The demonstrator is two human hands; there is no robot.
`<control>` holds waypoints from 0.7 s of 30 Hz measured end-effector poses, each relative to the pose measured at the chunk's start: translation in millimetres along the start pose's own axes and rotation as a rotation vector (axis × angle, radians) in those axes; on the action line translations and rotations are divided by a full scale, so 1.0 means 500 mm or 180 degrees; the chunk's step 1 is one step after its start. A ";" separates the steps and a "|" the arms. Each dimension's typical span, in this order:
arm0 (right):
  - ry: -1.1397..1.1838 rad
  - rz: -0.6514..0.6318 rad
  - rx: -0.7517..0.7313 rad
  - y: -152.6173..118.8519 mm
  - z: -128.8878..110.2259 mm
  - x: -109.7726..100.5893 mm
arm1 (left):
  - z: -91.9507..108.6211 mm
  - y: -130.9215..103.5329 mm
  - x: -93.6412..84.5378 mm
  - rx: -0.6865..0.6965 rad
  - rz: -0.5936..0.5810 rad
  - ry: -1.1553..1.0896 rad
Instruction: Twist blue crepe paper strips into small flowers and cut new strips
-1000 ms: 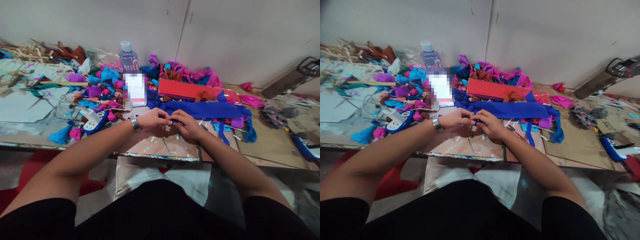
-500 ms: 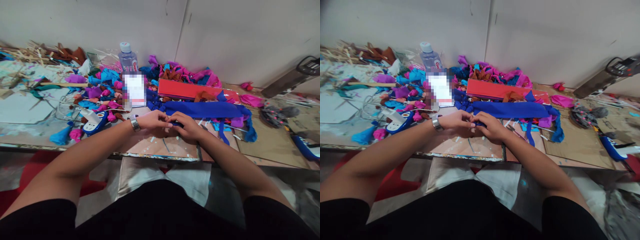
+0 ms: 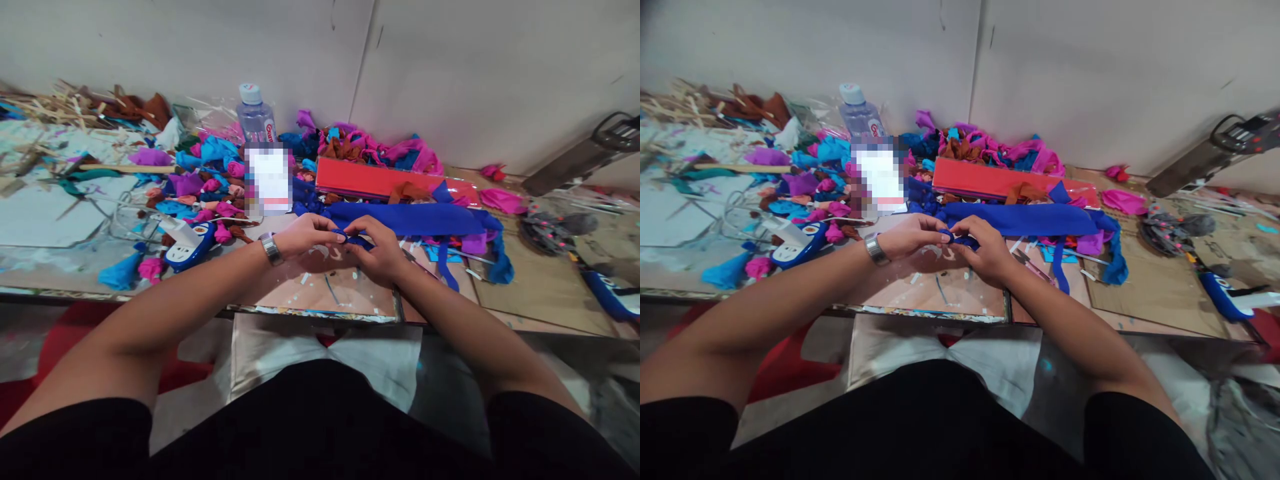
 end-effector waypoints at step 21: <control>0.0227 -0.0899 -0.0419 0.003 -0.009 0.000 | -0.006 -0.008 0.005 -0.0434 -0.0407 0.0133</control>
Point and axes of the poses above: each hand's wrist, its own y-axis towards the middle knuckle, its own x-axis out of the palm, z = x × y, the point moved 1 cm from there along y, towards the middle knuckle, and after that the axes turned 15 degrees about -z, right-handed, at the moved point
